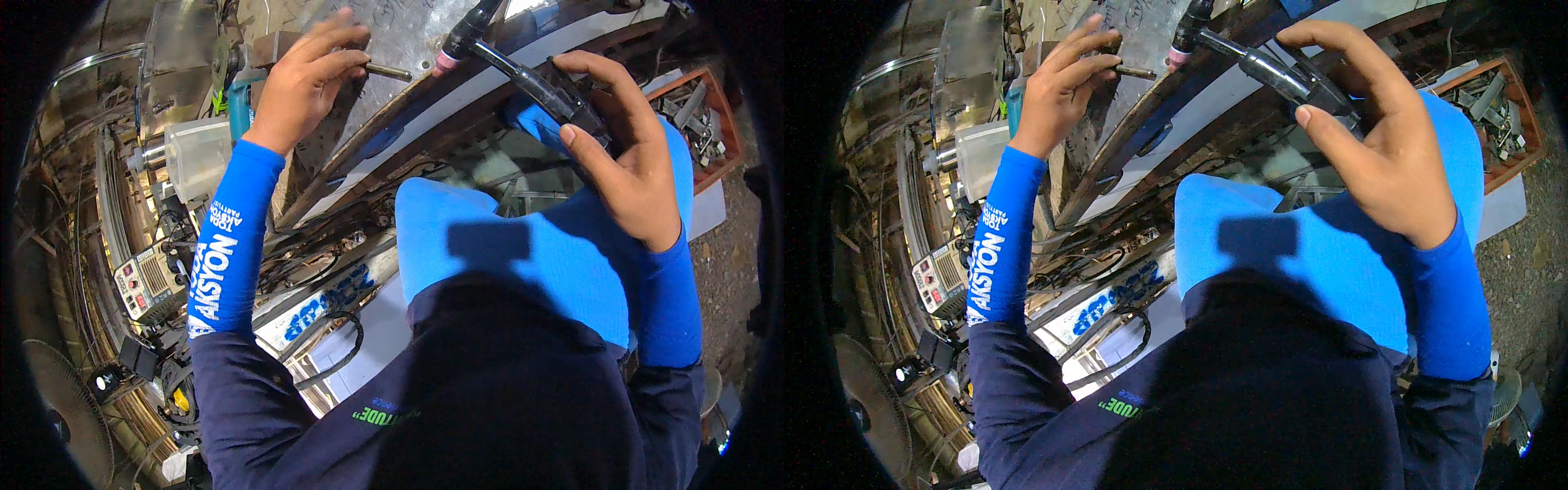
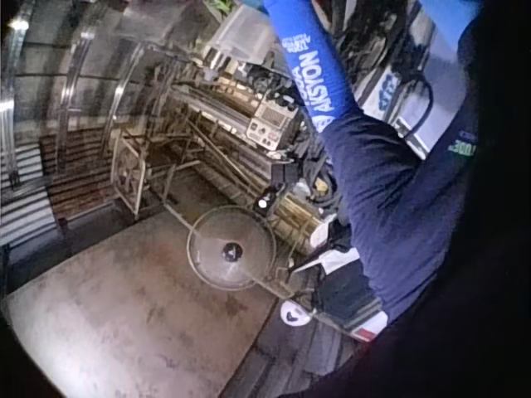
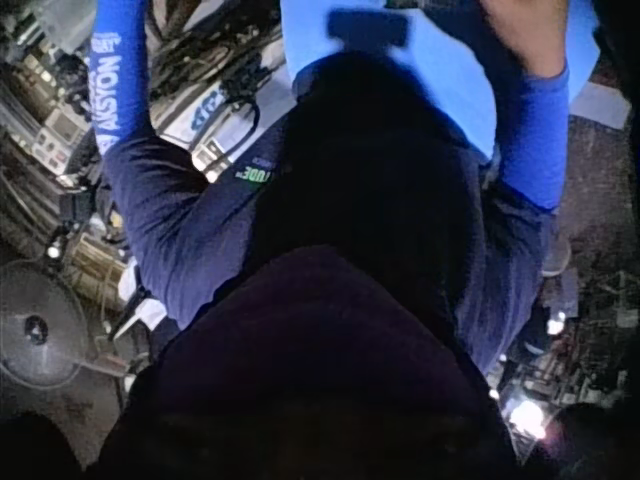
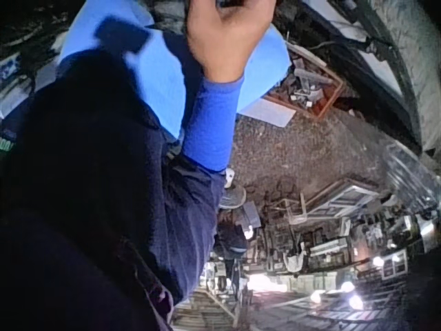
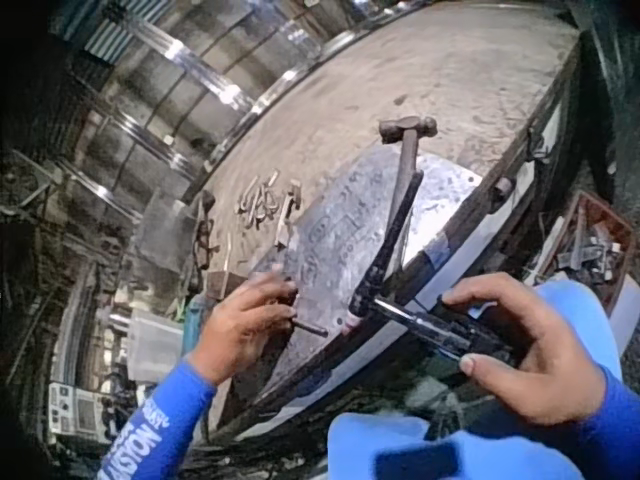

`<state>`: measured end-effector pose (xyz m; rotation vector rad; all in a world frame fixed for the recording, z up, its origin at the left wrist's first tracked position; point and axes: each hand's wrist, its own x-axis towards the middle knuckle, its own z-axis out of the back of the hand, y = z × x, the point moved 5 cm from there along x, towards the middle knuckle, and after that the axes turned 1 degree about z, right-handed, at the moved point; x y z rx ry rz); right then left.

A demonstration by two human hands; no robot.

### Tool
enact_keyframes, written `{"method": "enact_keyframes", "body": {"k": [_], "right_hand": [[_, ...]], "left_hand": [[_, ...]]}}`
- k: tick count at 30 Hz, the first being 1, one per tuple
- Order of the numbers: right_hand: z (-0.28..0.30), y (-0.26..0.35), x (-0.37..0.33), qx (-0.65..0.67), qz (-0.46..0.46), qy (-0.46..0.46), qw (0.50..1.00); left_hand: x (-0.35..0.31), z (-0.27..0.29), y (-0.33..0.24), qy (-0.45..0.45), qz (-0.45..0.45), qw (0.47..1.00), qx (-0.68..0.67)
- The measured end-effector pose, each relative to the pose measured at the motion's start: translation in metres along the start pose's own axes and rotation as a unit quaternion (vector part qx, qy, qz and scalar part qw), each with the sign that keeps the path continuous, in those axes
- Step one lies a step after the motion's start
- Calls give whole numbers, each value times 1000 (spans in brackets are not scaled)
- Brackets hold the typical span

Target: The person welds small metal rods using a handheld welding torch, then uses a hammer to tap the welded areas. The person repeats the welding and hammering steps on the same workpiece.

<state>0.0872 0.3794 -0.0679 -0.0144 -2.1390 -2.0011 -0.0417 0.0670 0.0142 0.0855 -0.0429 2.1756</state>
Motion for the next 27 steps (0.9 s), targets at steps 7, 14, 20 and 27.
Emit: {"method": "enact_keyframes", "body": {"k": [7,14,20,27], "right_hand": [[12,7,22,1,8,-29,1000],[11,9,13,19,-7,-57,998],[8,12,10,51,-61,5,997],[-6,13,18,21,-29,15,999]], "left_hand": [[6,18,11,14,68,998,-1],[31,10,34,85,-7,996,11],[23,12,23,65,-52,996,11],[24,9,20,74,-101,992,-7]]}}
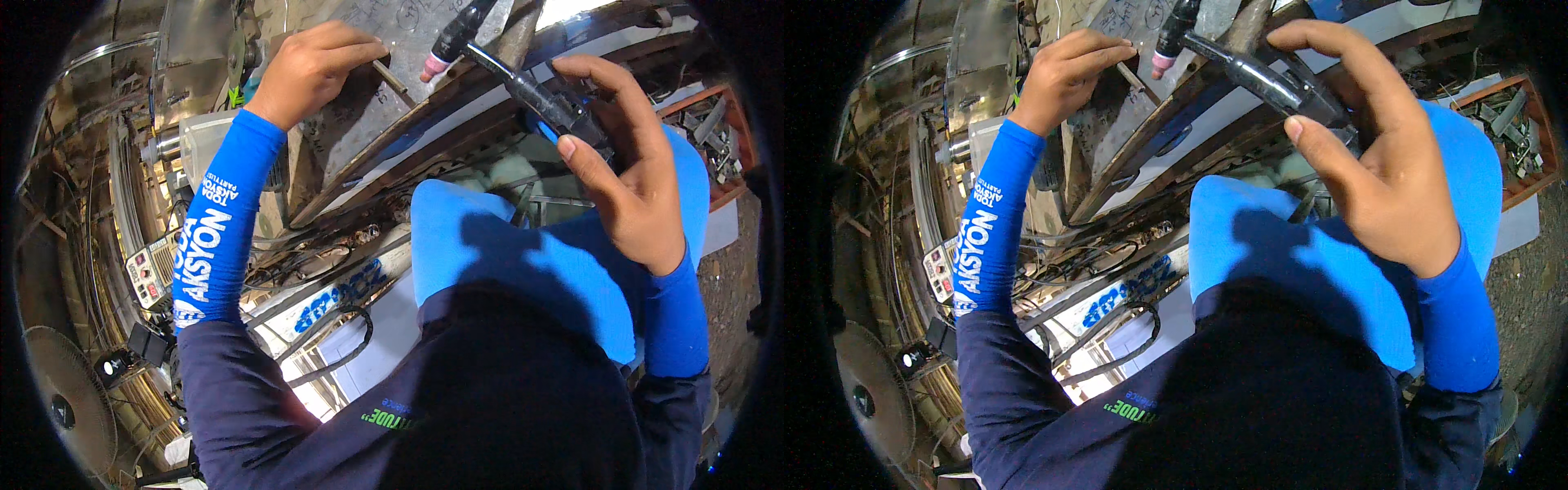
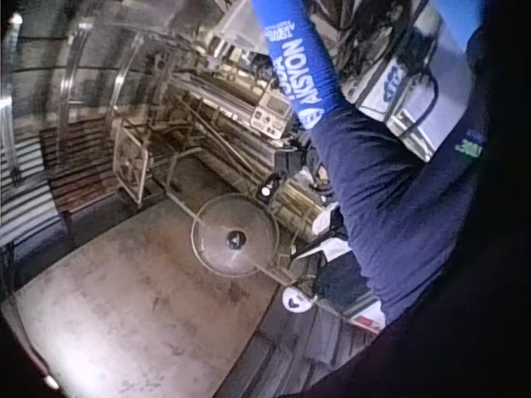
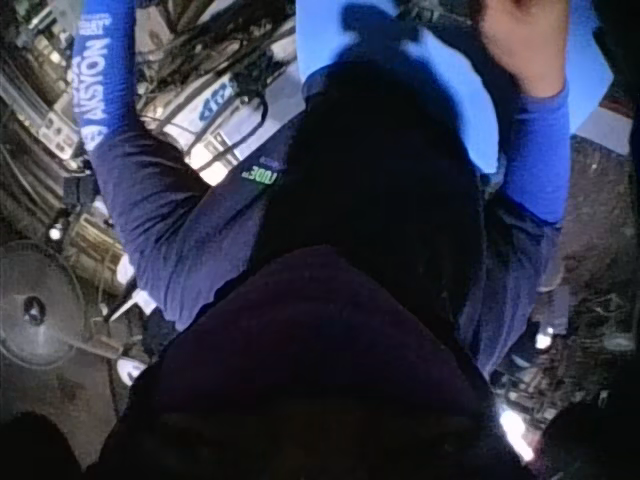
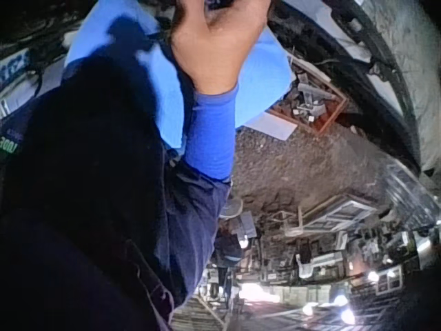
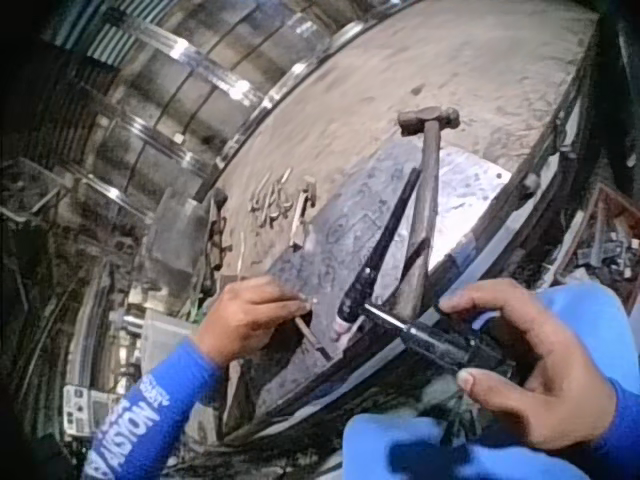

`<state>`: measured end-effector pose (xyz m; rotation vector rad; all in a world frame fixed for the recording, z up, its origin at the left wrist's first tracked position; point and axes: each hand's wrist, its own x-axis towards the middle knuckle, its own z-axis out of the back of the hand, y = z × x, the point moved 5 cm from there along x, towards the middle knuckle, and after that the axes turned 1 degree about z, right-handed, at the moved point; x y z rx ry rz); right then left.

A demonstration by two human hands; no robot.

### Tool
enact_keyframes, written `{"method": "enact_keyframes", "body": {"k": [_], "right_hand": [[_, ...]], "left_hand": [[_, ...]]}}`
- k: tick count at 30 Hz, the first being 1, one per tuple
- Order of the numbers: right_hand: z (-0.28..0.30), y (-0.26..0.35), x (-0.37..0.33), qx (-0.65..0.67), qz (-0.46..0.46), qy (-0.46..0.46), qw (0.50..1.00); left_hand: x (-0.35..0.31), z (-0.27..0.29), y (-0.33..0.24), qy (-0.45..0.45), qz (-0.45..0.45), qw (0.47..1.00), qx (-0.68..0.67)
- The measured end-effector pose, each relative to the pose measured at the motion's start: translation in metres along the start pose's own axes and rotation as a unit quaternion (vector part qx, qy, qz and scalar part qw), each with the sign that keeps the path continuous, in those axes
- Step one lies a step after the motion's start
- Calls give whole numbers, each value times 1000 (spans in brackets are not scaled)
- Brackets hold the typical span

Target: The person welds small metal rods using a handheld welding torch, then uses a hammer to tap the welded areas. The person repeats the welding and hammering steps on the same workpiece.

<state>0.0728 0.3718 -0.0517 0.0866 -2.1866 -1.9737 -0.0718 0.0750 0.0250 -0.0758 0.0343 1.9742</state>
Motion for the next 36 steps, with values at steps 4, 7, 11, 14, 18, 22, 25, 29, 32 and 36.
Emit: {"method": "enact_keyframes", "body": {"k": [4,7,11,14,18,22,25,29,32,36], "right_hand": [[7,-8,-20,-60,13,-46,997],[12,-13,-44,-47,-4,-47,998],[9,-9,-41,-22,-39,-15,999],[7,-11,-33,8,-30,8,999],[5,-21,-35,3,-13,32,999],[5,-14,-30,-29,-41,27,998],[7,-19,-27,-20,-27,42,999],[7,-16,-28,-10,-29,50,998],[8,-13,-24,-12,-26,51,998],[9,-12,-23,-12,-36,49,998]], "left_hand": [[1,-16,-16,14,-39,999,1],[2,-24,-30,24,-58,998,-2],[3,-23,-27,23,-70,997,-8],[5,-19,-27,24,-77,997,-11],[3,-28,-41,18,-88,996,-13],[5,-30,-43,20,-95,995,-16],[5,-30,-43,22,-95,995,-20],[4,-31,-44,24,-95,995,-15],[5,-29,-41,19,-87,996,-19],[6,-28,-42,9,-90,996,-23]]}}
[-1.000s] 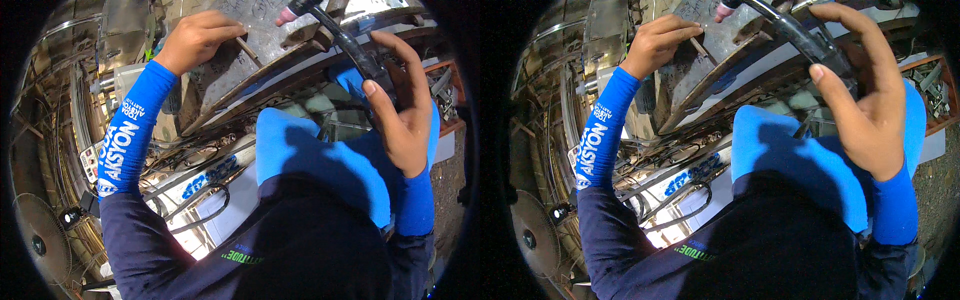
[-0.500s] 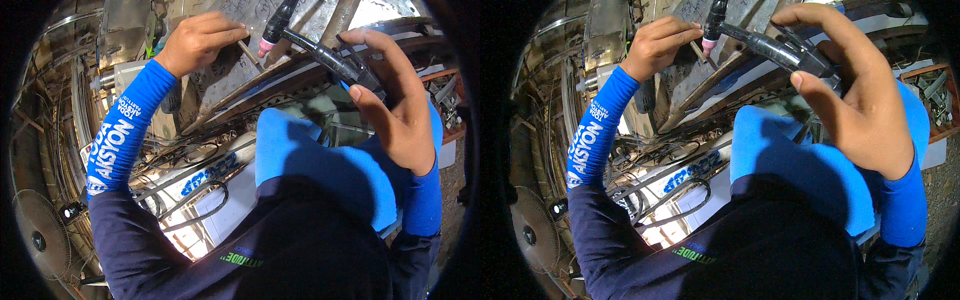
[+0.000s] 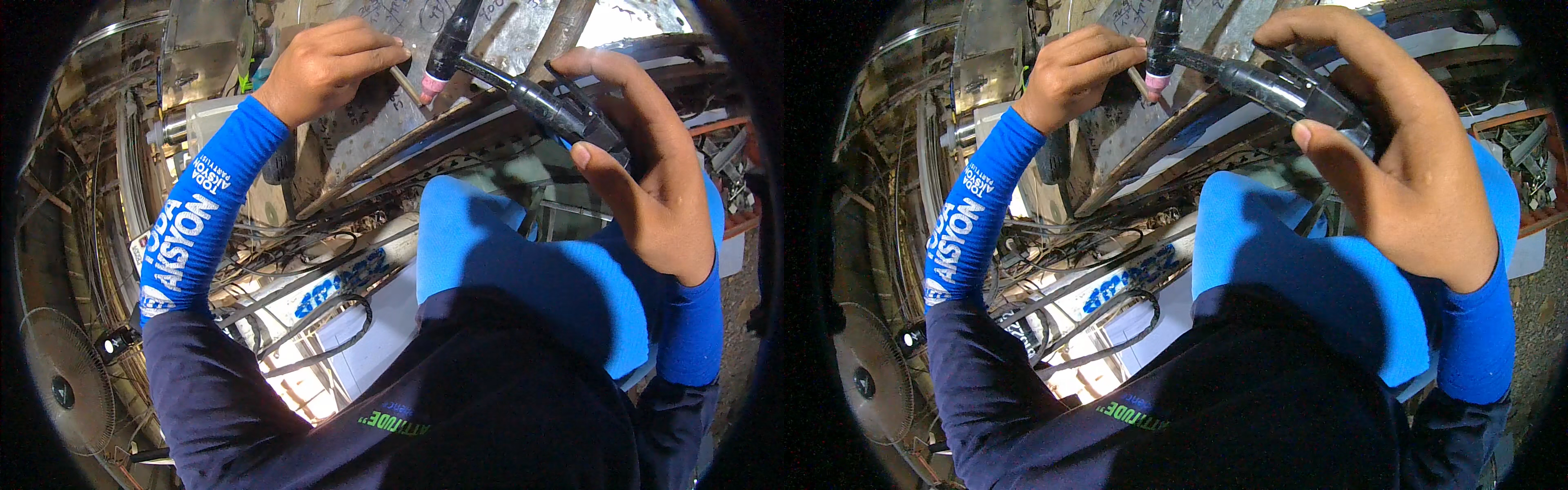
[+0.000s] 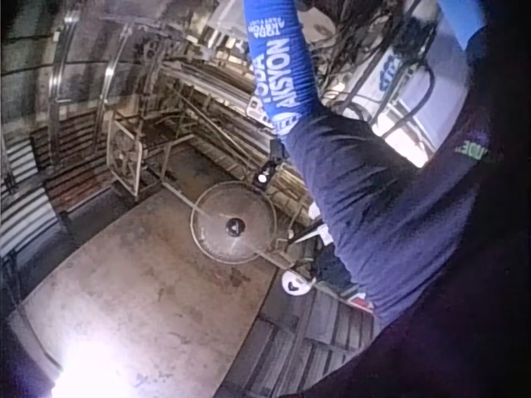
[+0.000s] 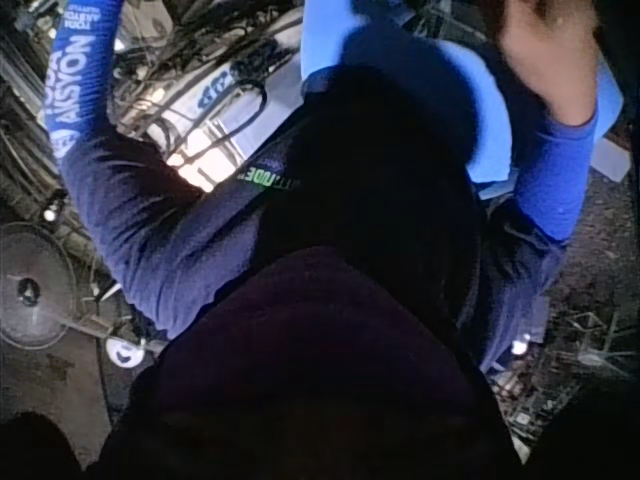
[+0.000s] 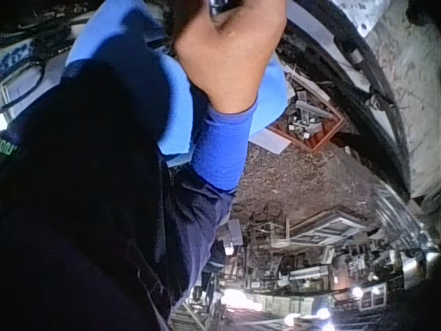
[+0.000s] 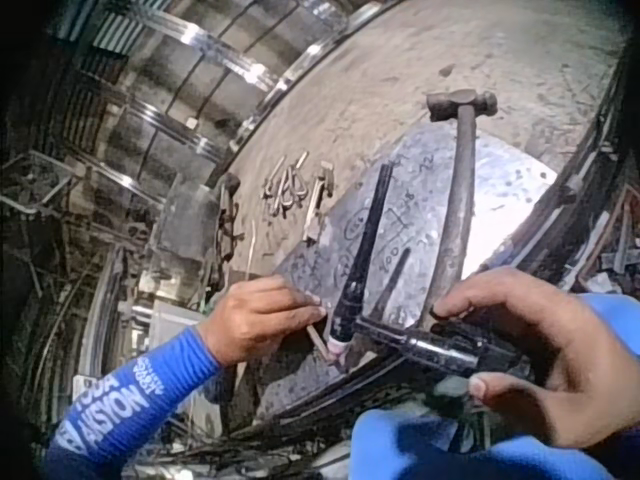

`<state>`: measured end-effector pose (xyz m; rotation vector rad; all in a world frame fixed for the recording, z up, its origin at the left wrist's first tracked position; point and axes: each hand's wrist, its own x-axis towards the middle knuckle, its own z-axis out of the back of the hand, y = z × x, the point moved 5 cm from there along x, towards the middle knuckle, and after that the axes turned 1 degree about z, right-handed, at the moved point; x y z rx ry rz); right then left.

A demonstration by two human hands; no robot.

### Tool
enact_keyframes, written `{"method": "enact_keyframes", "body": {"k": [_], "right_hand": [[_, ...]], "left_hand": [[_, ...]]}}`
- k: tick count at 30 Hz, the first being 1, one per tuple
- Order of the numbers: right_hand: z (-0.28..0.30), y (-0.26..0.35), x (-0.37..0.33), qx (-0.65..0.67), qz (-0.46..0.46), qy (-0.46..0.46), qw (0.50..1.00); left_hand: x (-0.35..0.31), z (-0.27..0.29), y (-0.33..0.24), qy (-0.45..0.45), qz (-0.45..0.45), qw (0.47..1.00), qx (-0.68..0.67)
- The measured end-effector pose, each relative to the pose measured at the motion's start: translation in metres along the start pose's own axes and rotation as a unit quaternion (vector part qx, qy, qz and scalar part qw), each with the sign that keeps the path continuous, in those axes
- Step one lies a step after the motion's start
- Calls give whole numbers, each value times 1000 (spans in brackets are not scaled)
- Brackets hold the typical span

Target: The person welds small metal rods using a handheld welding torch, then uses a hammer to tap the welded areas. The person repeats the welding and hammering steps on the same workpiece.

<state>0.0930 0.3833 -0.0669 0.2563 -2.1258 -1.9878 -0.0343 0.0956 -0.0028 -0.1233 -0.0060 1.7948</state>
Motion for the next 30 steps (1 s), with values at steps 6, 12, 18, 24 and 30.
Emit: {"method": "enact_keyframes", "body": {"k": [6,12,18,24,30], "right_hand": [[1,-4,0,-11,27,-6,1000],[3,-16,-2,54,49,6,997],[1,-6,-13,-21,13,3,1000],[4,-12,-15,-42,82,22,996],[6,0,-19,-18,121,8,993]], "left_hand": [[1,1,-1,0,-1,1000,4],[2,1,-1,-8,-4,1000,3],[2,-6,-8,-7,-7,1000,10],[2,-4,-8,0,2,1000,10],[8,-4,-12,17,-3,1000,6]]}}
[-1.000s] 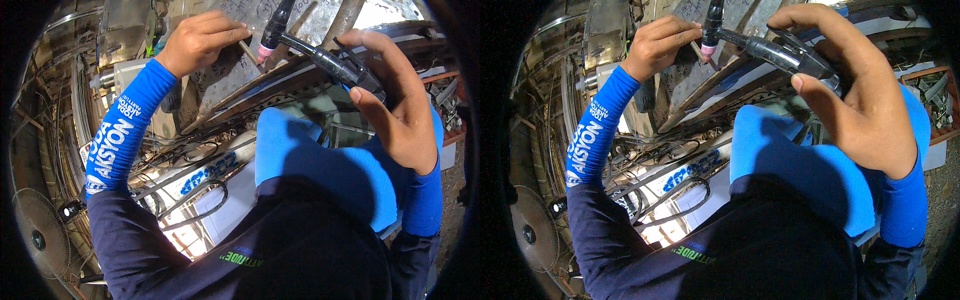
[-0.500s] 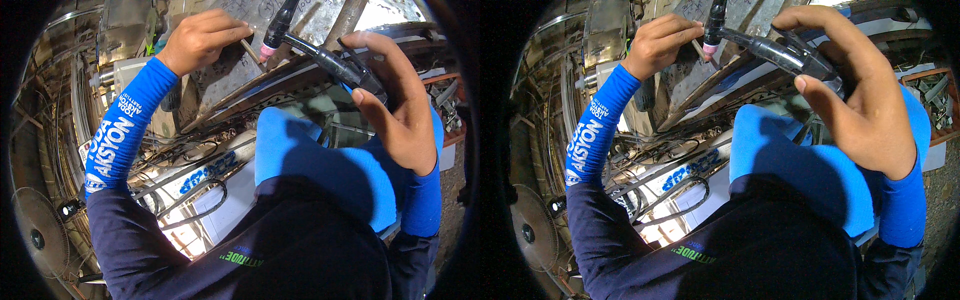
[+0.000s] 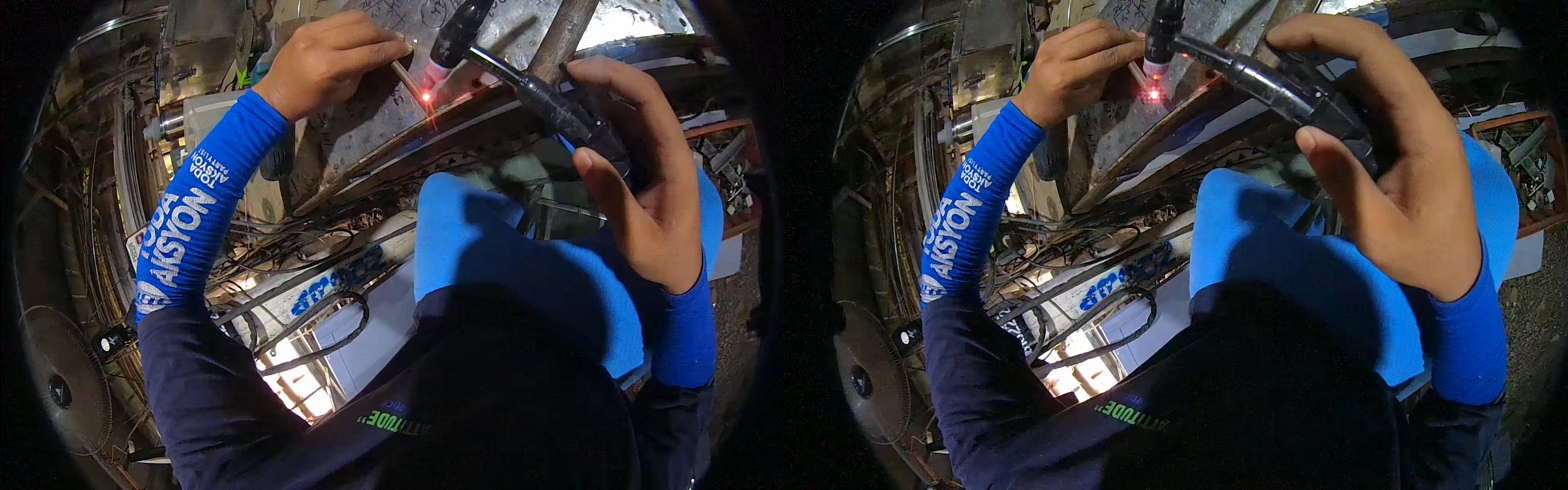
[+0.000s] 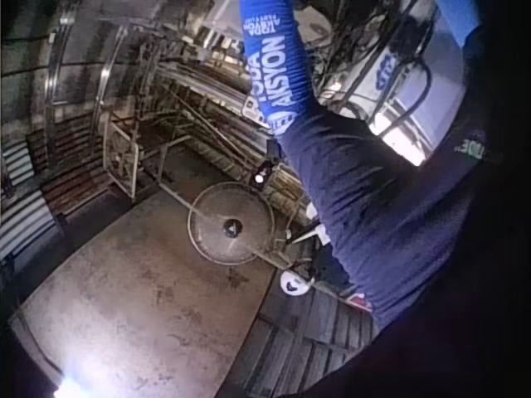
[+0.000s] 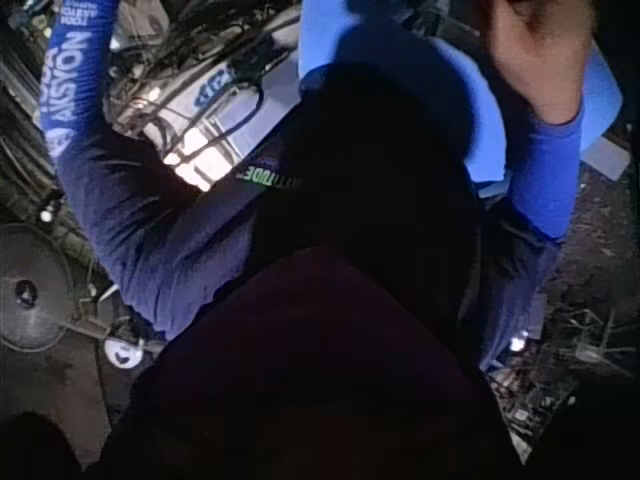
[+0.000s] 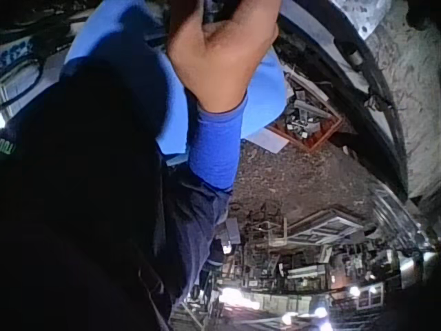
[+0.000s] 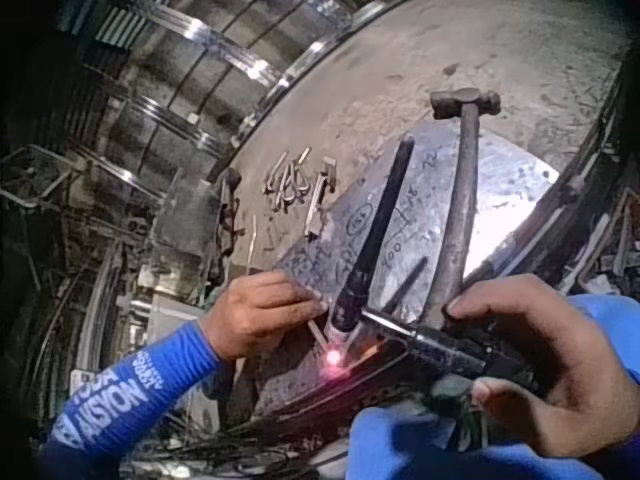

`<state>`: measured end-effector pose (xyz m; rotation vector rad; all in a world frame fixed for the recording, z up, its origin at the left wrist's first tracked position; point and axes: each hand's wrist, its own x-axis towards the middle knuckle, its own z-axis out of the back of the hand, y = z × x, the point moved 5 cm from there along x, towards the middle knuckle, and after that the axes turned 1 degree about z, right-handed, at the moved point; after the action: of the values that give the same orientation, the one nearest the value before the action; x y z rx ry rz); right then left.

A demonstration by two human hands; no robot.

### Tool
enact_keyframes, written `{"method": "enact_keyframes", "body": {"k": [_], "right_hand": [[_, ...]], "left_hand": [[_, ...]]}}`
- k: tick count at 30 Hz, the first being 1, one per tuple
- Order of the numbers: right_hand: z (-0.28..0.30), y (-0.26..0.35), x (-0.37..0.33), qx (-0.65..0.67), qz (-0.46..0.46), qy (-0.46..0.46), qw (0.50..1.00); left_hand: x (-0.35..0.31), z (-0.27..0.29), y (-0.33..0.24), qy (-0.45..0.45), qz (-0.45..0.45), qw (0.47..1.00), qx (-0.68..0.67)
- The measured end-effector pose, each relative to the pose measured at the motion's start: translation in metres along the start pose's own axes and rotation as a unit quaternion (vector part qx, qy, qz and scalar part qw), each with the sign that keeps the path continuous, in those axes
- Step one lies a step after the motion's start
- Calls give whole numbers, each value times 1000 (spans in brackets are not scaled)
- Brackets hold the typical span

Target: The person welds small metal rods using a handheld welding torch, then uses a hammer to tap the welded areas. The person repeats the welding and hammering steps on the same workpiece.

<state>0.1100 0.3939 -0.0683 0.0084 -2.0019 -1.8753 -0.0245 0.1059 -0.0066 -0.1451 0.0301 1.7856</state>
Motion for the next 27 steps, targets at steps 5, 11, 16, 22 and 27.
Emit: {"method": "enact_keyframes", "body": {"k": [5,11,16,22,27], "right_hand": [[-15,-29,-15,-1,-13,-86,996],[-2,-4,-2,-48,-65,17,997],[-4,-4,-3,-25,-72,1,997],[-4,-6,-3,-21,-75,-3,997],[-3,-6,0,-18,-52,14,998]], "left_hand": [[2,-2,4,-5,-17,1000,0],[-2,-2,3,-5,-11,1000,1],[2,-1,2,-16,-16,1000,-15],[6,2,-2,-16,-16,999,-22],[6,1,-2,-26,-18,999,-20]]}}
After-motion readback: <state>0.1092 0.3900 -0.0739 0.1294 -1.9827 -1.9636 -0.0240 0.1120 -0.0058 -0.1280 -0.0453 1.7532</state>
